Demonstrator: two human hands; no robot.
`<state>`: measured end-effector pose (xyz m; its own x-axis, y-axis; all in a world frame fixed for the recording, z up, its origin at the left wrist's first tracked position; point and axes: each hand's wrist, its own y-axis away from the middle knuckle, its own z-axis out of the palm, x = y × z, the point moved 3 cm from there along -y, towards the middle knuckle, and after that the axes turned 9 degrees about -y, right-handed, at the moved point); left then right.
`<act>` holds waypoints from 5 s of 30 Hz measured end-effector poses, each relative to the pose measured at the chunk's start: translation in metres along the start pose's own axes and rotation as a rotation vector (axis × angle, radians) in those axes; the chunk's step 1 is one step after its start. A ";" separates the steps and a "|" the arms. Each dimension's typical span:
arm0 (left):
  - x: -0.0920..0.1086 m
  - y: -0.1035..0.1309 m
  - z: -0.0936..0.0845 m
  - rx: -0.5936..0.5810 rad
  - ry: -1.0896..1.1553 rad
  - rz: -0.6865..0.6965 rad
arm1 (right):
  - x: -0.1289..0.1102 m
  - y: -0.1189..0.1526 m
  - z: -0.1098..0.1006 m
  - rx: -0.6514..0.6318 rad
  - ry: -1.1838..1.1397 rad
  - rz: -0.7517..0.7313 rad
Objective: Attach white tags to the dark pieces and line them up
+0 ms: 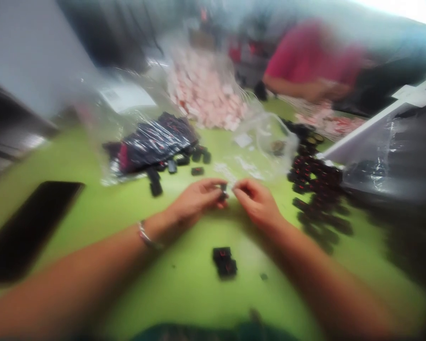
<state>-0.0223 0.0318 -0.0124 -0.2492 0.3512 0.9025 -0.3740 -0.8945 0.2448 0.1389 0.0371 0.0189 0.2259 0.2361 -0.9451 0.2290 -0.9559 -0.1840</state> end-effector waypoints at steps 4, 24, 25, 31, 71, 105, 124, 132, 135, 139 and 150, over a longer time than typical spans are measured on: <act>0.000 0.001 0.003 -0.062 -0.024 0.004 | -0.004 0.005 0.007 -0.014 -0.098 0.015; 0.002 0.001 -0.005 -0.076 -0.181 0.056 | 0.012 0.010 0.013 -0.091 -0.474 0.399; 0.002 0.002 -0.006 -0.090 -0.206 0.055 | 0.014 0.011 0.014 -0.159 -0.550 0.487; 0.004 0.002 -0.004 -0.031 -0.157 0.080 | 0.011 0.008 0.011 -0.158 -0.569 0.481; -0.002 -0.001 -0.004 -0.090 -0.292 0.127 | 0.001 0.011 0.015 -0.101 -0.425 0.461; -0.001 0.001 0.000 -0.084 -0.548 0.356 | 0.000 0.008 0.015 -0.099 -0.138 0.460; 0.000 -0.002 -0.002 -0.048 -0.381 0.251 | 0.002 0.009 0.017 -0.100 -0.364 0.474; 0.000 0.001 -0.002 -0.030 -0.534 0.320 | -0.001 0.009 0.016 -0.100 -0.093 0.395; 0.001 -0.001 -0.002 -0.044 -0.463 0.261 | -0.002 0.008 0.016 -0.100 -0.150 0.431; -0.001 0.000 0.000 -0.035 -0.465 0.221 | 0.002 0.007 0.014 -0.127 -0.267 0.445; 0.034 -0.011 -0.046 0.413 -1.668 0.642 | -0.002 0.012 0.017 -0.584 0.231 0.260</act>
<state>-0.0675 0.0667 -0.0007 0.8923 -0.4105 0.1879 -0.3078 -0.8576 -0.4119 0.1251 0.0223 0.0138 0.5245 0.1044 -0.8450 0.5990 -0.7506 0.2790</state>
